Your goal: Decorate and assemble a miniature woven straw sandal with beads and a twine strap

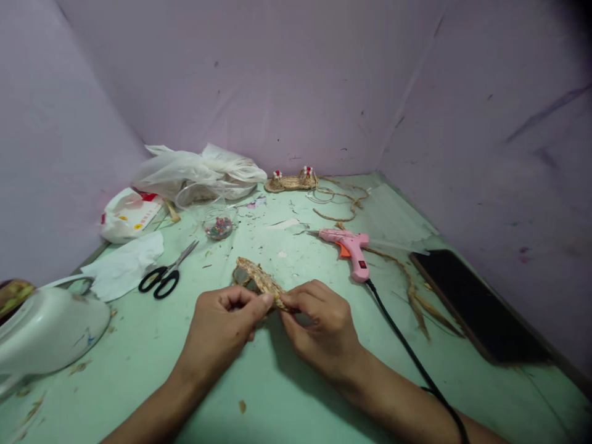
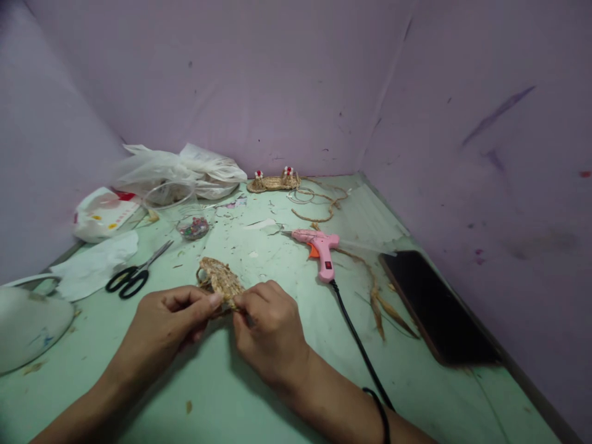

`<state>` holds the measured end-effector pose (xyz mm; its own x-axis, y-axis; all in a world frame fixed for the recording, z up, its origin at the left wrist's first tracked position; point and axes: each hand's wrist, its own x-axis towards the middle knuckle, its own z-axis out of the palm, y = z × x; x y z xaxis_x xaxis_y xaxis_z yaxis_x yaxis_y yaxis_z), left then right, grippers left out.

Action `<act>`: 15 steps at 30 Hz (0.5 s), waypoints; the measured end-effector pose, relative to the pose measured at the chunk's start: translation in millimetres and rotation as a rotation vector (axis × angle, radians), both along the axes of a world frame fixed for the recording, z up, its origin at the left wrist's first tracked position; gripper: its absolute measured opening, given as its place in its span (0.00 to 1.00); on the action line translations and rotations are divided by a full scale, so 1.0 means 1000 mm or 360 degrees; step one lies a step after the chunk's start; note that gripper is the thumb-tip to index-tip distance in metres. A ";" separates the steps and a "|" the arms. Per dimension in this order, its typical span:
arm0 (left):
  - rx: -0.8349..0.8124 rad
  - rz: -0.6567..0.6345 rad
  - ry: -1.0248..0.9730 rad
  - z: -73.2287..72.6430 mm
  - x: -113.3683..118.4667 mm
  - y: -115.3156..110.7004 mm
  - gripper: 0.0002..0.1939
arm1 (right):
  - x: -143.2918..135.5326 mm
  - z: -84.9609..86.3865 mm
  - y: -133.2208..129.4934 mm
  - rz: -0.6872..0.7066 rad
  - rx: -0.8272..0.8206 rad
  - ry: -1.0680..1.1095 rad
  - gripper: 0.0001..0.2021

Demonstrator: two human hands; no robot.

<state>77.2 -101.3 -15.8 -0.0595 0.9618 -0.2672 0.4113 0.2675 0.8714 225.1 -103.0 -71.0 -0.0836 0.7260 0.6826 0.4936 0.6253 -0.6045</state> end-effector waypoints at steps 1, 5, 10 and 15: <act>0.0010 -0.0002 -0.0081 0.000 -0.004 0.001 0.18 | 0.001 -0.001 0.001 0.0012 0.0007 0.0004 0.08; 0.0341 0.0189 -0.0131 -0.003 -0.020 0.008 0.14 | 0.005 -0.002 0.004 0.0047 0.0016 0.0036 0.09; 0.1023 0.0145 0.0412 -0.003 -0.039 0.019 0.08 | 0.008 0.004 0.007 0.0201 -0.0317 0.0274 0.05; 0.0539 -0.0343 0.0270 0.003 -0.049 0.025 0.11 | 0.011 0.008 0.015 0.0378 -0.1245 0.0608 0.03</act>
<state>27.8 -75.9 -13.3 0.1362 0.9888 0.0618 0.5712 -0.1294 0.8106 235.7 -88.0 -62.5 -0.1594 0.9871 0.0132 0.0821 0.0265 -0.9963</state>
